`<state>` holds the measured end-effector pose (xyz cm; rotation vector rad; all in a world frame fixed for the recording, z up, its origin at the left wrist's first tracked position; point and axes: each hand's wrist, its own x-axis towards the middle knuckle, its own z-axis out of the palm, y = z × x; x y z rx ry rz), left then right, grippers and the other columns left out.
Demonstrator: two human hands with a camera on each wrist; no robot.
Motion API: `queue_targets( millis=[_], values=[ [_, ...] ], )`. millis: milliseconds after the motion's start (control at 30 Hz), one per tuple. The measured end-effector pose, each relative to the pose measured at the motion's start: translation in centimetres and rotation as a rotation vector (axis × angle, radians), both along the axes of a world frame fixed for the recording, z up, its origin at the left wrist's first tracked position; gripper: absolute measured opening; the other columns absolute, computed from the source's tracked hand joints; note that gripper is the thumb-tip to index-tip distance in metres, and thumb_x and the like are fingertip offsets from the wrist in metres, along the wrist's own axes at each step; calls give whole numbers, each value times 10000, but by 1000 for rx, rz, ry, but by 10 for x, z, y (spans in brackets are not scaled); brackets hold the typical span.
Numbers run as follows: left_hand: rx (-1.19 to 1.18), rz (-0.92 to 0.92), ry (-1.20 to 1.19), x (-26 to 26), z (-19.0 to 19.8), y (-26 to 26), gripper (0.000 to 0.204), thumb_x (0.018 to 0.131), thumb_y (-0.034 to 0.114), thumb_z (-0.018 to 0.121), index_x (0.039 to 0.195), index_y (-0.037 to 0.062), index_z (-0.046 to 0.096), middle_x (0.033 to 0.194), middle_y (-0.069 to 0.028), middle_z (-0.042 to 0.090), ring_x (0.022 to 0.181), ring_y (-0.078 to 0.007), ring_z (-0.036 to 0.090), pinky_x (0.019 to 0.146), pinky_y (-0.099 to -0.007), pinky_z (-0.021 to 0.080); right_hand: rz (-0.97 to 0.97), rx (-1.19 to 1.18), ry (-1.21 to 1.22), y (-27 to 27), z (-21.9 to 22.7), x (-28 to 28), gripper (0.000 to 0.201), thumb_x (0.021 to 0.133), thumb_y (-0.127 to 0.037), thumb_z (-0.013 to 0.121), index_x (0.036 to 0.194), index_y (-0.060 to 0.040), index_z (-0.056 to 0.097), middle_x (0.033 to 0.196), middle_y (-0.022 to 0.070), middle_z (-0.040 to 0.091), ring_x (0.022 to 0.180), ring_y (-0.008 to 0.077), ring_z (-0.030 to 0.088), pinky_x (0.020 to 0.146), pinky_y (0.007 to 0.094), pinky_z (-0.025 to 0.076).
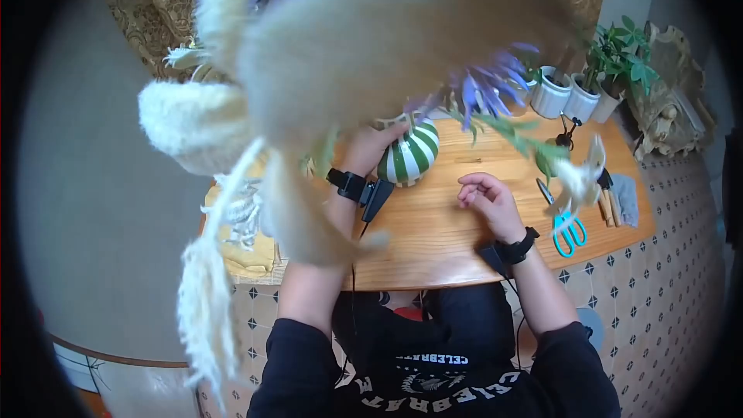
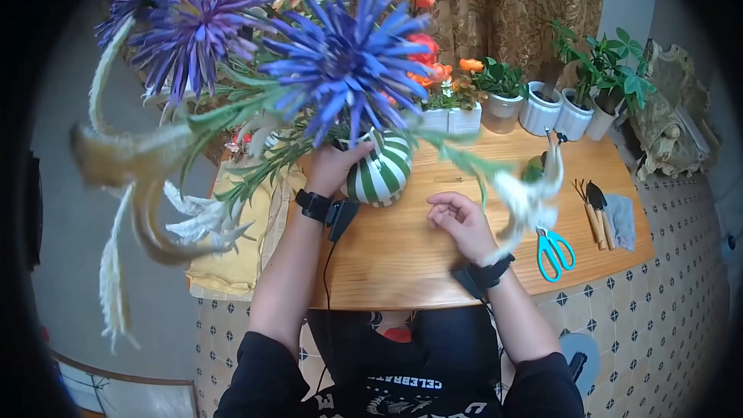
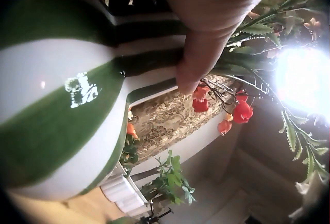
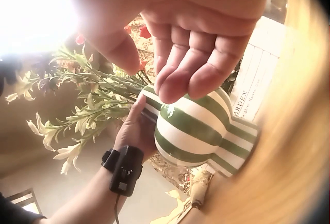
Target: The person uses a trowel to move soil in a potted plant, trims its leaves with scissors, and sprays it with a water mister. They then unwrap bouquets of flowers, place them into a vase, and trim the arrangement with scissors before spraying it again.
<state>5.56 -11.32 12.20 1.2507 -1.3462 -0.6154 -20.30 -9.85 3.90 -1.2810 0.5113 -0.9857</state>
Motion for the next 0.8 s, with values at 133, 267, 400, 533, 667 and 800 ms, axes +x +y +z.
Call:
queue_targets(
  millis=[133,267,400,533,667,800],
  values=[
    [-18,84,-37,-3,15,-3,549,727,193,797,1171,-19,552,1067,-100,654,980,-183,619,862,-307,491,-20,19,15,0,-7,-7,245,895,-33,577,1133,23,575,902,51,626,814,107,587,765,240,484],
    [-37,121,-7,0,12,-18,584,707,149,805,1186,-33,524,1064,-105,647,974,-184,618,853,-309,498,-34,35,5,-1,-5,-10,244,894,-26,569,1133,28,574,900,54,629,815,109,588,764,241,484],
    [-2,133,74,1,5,-27,518,713,125,800,1143,-25,555,1021,-93,658,894,-177,637,805,-298,510,-23,32,-12,-3,-5,-13,247,895,-54,561,1131,20,569,900,45,619,811,118,595,755,246,483],
    [-1,159,12,13,-13,-43,451,709,134,805,1081,-14,597,991,-90,667,866,-172,643,773,-295,514,-25,33,-23,-3,-1,-16,242,890,-58,566,1120,19,575,899,44,617,809,116,593,750,244,481],
    [-34,256,-50,3,-11,-45,413,706,151,807,1038,-10,622,968,-88,676,849,-164,645,763,-287,510,-17,29,-37,-4,6,-18,232,896,-26,562,1122,22,579,896,48,622,817,113,590,772,238,481],
    [53,152,177,-8,-8,-42,397,744,206,778,1038,-16,630,978,-78,676,857,-157,642,778,-275,498,-57,-2,17,-6,12,-33,222,891,-24,565,1107,23,583,896,51,627,809,119,594,767,246,487]
  ],
)
